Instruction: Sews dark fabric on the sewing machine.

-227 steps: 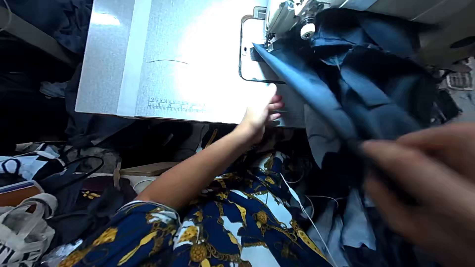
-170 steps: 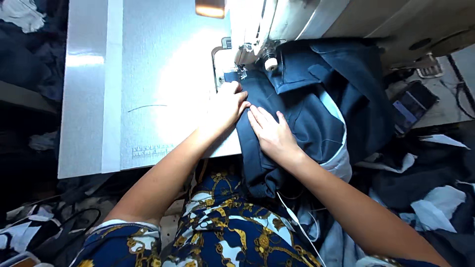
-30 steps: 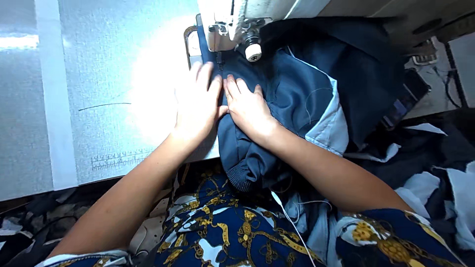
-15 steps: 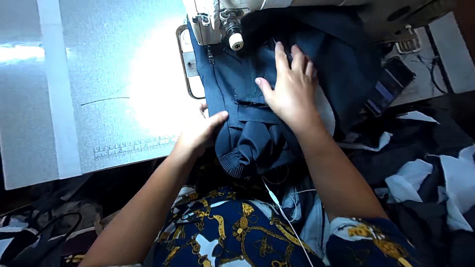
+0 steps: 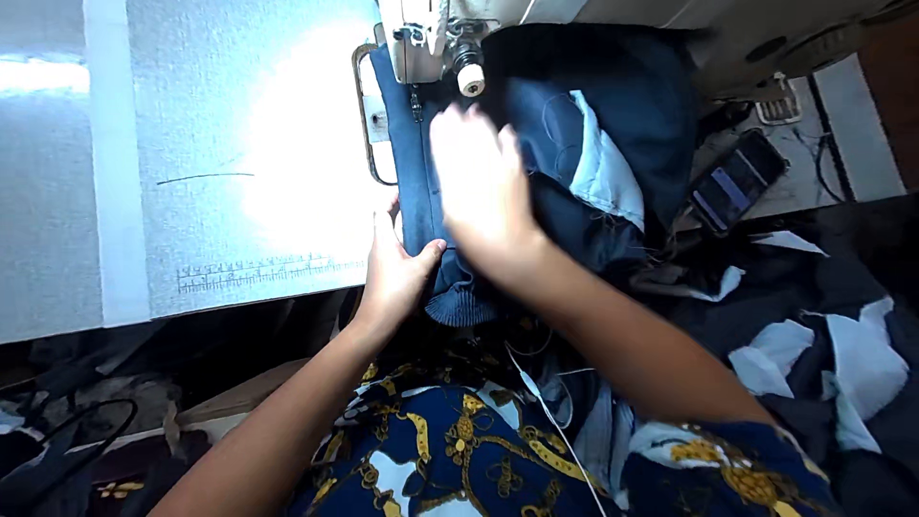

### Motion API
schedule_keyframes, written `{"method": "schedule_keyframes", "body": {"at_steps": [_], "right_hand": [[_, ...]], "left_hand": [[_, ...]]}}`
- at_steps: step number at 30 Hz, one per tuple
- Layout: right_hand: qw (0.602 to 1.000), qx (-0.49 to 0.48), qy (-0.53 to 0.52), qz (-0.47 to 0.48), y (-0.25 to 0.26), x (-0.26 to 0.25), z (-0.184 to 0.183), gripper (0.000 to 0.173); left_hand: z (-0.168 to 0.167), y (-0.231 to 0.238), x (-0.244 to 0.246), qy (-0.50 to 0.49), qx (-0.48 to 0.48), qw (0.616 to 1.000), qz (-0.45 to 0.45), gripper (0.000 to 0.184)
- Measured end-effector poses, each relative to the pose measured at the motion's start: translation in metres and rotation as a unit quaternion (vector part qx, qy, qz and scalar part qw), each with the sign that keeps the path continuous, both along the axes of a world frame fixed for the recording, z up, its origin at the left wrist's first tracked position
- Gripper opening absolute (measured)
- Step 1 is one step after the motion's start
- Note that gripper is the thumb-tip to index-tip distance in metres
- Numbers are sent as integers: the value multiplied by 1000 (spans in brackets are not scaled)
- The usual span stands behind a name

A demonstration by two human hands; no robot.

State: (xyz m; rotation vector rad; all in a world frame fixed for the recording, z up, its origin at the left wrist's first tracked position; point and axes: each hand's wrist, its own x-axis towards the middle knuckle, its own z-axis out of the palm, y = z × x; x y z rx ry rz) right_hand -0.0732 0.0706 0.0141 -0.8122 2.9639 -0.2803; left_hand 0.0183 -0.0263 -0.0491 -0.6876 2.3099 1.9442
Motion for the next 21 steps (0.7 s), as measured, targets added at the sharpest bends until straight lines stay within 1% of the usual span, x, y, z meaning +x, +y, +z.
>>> {"method": "schedule_keyframes", "body": {"at_steps": [2, 4, 5, 7, 9, 12, 14, 16, 17, 18, 19, 20, 21], "right_hand": [[999, -23, -39, 21, -2, 29, -20, 48], [997, 5, -78, 13, 1, 34, -37, 50], [998, 3, -67, 13, 5, 32, -44, 50], [999, -11, -34, 21, 11, 29, -52, 52], [999, -29, -25, 34, 16, 26, -52, 53], [995, -46, -71, 55, 19, 19, -48, 52], [994, -47, -78, 61, 19, 17, -48, 51], [995, -34, -70, 62, 19, 18, -48, 48], [996, -24, -63, 65, 20, 18, -48, 47], [996, -3, -53, 68, 20, 19, -48, 46], [997, 23, -36, 70, 21, 21, -49, 46], [996, 41, -14, 73, 22, 23, -51, 46], [995, 59, 7, 75, 20, 26, -52, 45]], "left_hand": [[0, -4, 3, 13, -80, 996, -28, 91], [1, -4, 3, 4, -112, 993, -34, 97], [2, -3, 2, -3, -115, 993, -35, 97], [3, -1, 2, -13, -102, 994, -33, 97], [3, 2, 0, -11, -75, 997, -23, 99], [-2, 4, 0, -1, -22, 1000, -6, 104], [-3, 1, -1, -19, -37, 999, -16, 106], [8, -4, -6, -52, -128, 989, -55, 107], [15, -8, -9, -50, -204, 974, -84, 105], [18, -12, -11, -7, -295, 951, -94, 95], [18, -18, -12, 49, -375, 920, -105, 90], [15, -24, -15, 106, -427, 889, -125, 84], [9, -32, -18, 153, -450, 865, -162, 78]]}}
